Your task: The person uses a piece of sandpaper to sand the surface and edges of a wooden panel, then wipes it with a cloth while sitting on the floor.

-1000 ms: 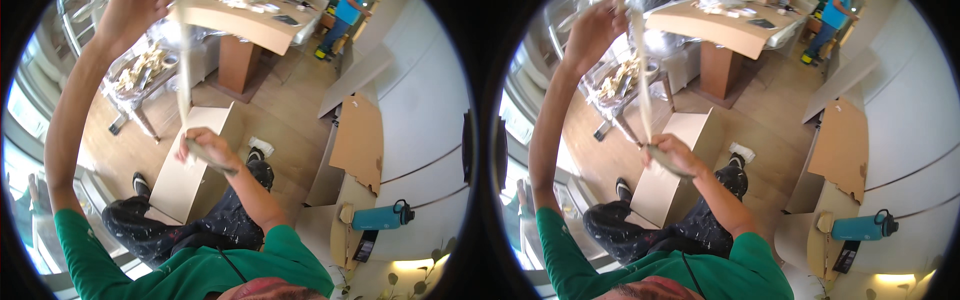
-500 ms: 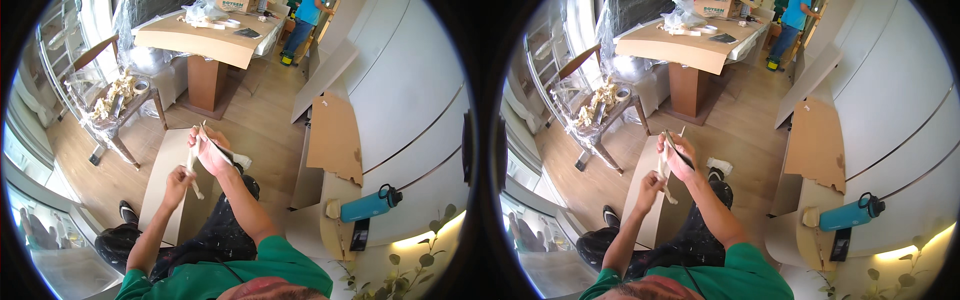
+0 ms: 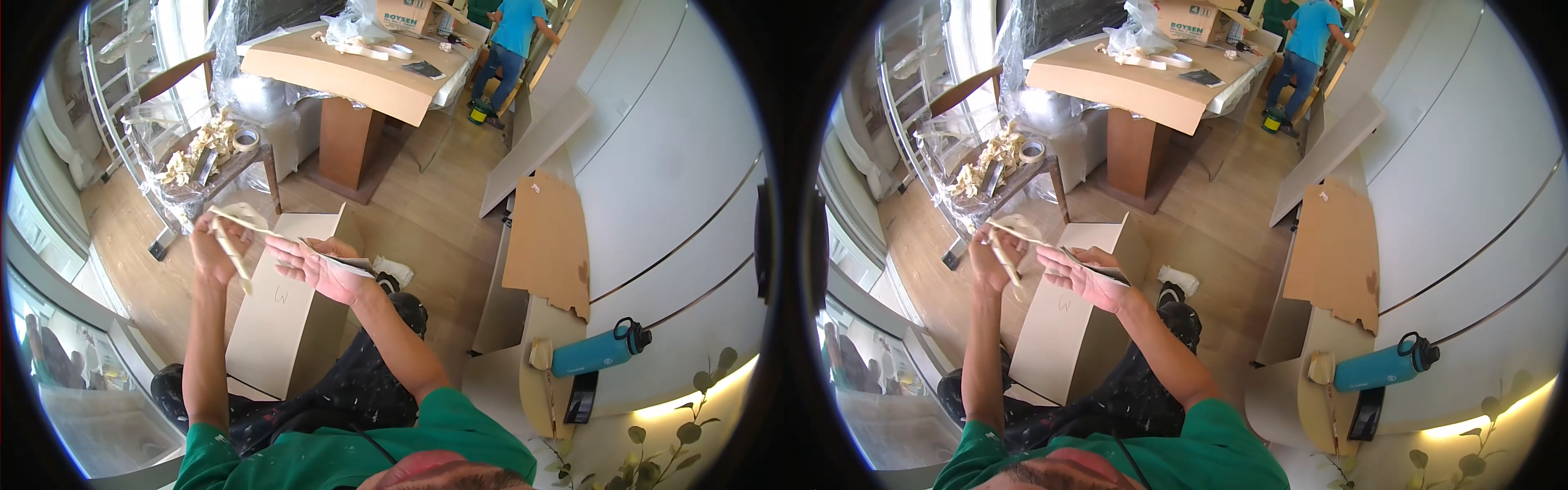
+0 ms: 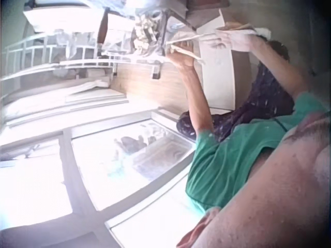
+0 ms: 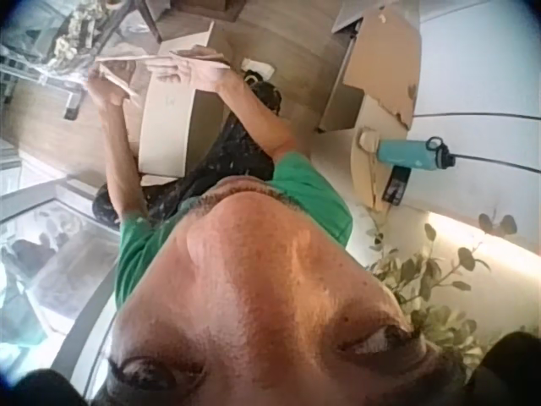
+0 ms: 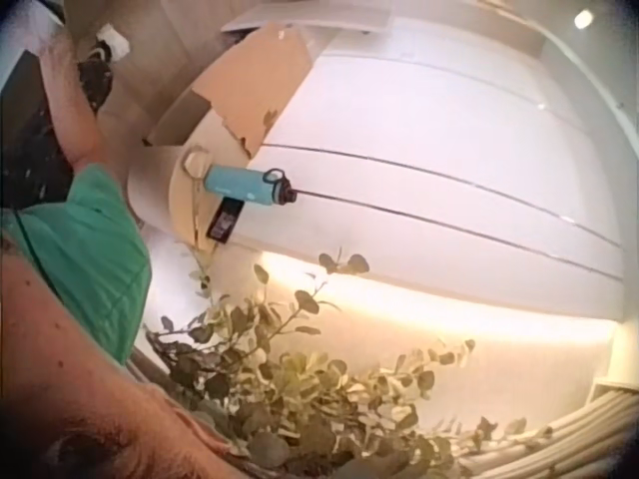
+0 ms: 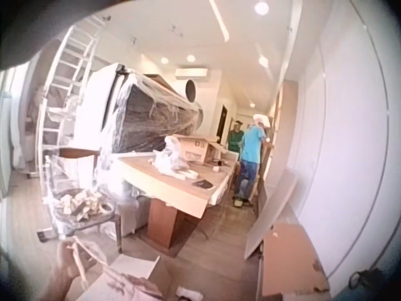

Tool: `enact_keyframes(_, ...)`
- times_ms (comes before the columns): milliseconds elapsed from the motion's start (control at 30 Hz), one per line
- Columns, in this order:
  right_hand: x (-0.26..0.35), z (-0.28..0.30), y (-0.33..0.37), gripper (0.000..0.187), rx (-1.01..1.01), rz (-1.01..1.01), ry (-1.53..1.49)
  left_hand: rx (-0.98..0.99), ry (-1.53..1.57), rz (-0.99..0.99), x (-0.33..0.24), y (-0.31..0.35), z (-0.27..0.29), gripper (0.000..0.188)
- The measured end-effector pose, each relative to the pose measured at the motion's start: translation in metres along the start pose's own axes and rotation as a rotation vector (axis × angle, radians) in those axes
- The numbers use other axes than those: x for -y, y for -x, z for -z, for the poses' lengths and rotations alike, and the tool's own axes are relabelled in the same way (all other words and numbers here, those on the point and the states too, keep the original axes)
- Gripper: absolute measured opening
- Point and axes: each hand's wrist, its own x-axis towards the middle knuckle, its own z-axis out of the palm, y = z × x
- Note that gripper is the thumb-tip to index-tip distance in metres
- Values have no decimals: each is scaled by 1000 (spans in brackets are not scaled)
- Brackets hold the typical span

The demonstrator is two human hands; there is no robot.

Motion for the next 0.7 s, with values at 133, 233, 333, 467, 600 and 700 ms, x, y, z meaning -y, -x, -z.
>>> enact_keyframes(133, 22, -1, 5, 37, -22, 15, -53, 47, 112, -158, -50, -58, 71, 23)
enact_keyframes(233, 36, 4, 14, 39, -94, 87, 2, 114, -69, -224, -66, -69, 99, 23)
enact_keyframes(333, 45, 17, 24, 31, -286, 200, 94, -49, -258, -198, -22, -54, 73, 16)
enact_keyframes(467, 32, 20, 23, 44, -444, 332, 249, 223, -209, 45, 23, -29, 26, 18)
enact_keyframes(600, 16, 21, 12, 43, -357, 112, 7, 327, -489, -14, 61, -16, -26, 22)
enact_keyframes(700, 19, 12, 18, 33, -176, 74, -103, 303, -997, -261, 80, -3, -52, 26)
